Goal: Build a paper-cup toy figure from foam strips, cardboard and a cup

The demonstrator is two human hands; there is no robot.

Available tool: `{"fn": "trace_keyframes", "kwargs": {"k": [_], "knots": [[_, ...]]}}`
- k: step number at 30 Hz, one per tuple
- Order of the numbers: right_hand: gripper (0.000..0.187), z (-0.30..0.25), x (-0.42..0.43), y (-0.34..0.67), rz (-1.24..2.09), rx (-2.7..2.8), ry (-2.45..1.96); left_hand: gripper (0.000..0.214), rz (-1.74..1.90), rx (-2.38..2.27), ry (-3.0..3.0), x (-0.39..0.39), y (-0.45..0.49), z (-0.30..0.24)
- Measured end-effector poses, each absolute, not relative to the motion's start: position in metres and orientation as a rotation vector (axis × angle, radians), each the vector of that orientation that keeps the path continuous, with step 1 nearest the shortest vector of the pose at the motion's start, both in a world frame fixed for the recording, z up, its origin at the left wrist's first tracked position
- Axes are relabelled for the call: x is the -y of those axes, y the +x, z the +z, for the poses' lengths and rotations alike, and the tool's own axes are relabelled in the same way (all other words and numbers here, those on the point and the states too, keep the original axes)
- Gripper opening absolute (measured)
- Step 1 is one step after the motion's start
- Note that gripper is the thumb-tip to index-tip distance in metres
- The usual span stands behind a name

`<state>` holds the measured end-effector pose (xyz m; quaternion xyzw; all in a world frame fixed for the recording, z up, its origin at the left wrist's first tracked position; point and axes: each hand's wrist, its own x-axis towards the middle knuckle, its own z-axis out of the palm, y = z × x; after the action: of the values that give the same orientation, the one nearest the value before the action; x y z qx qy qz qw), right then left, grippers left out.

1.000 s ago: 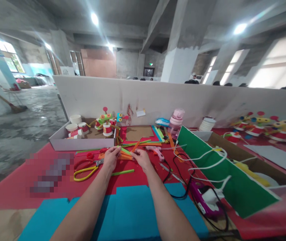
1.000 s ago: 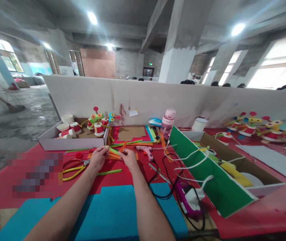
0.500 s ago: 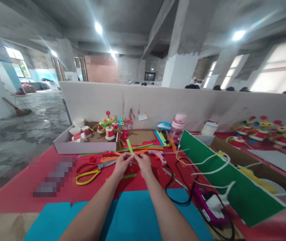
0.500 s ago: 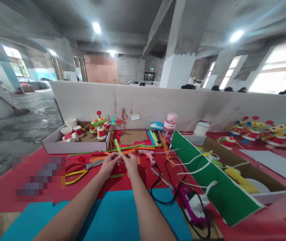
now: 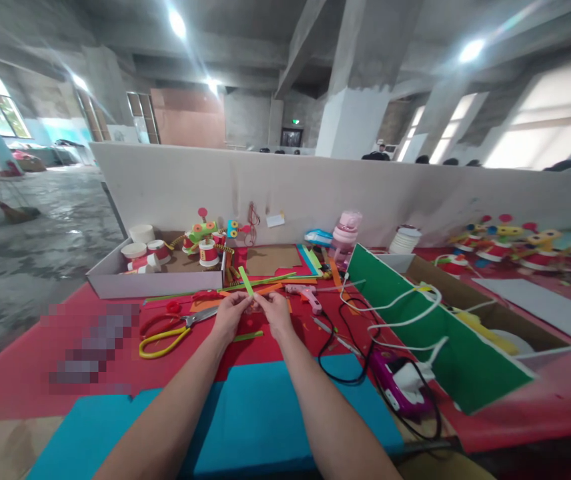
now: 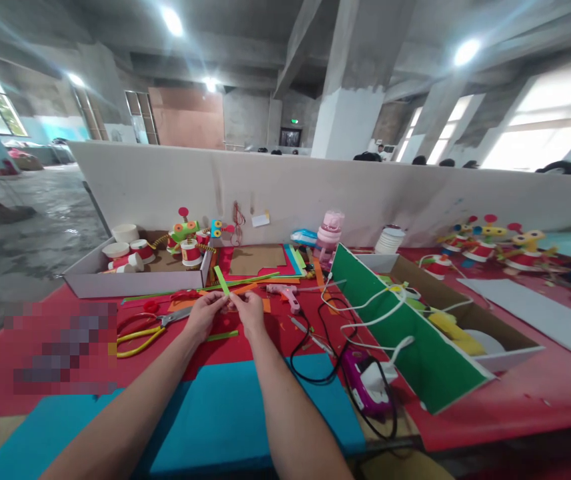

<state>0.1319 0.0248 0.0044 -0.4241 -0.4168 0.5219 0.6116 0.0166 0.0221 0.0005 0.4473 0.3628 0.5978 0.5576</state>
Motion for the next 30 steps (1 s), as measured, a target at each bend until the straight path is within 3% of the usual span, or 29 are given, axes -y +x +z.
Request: {"fn": "trace_keyframes", "kwargs": {"k": [17, 24, 30], "knots": [[0.031, 0.007, -0.039, 0.171, 0.956, 0.618, -0.925, 0.023, 1.453, -0.902, 1.015, -0.026, 0.006, 0.000], [0.034, 0.010, -0.024, 0.143, 1.440, 0.947, -0.793, 0.024, 1.423, -0.857, 0.973, -0.023, 0.011, 0.003], [0.034, 0.015, -0.017, 0.135, 1.391, 1.021, -0.815, 0.022, 1.442, -0.873, 0.934, -0.024, 0.011, 0.002]]}}
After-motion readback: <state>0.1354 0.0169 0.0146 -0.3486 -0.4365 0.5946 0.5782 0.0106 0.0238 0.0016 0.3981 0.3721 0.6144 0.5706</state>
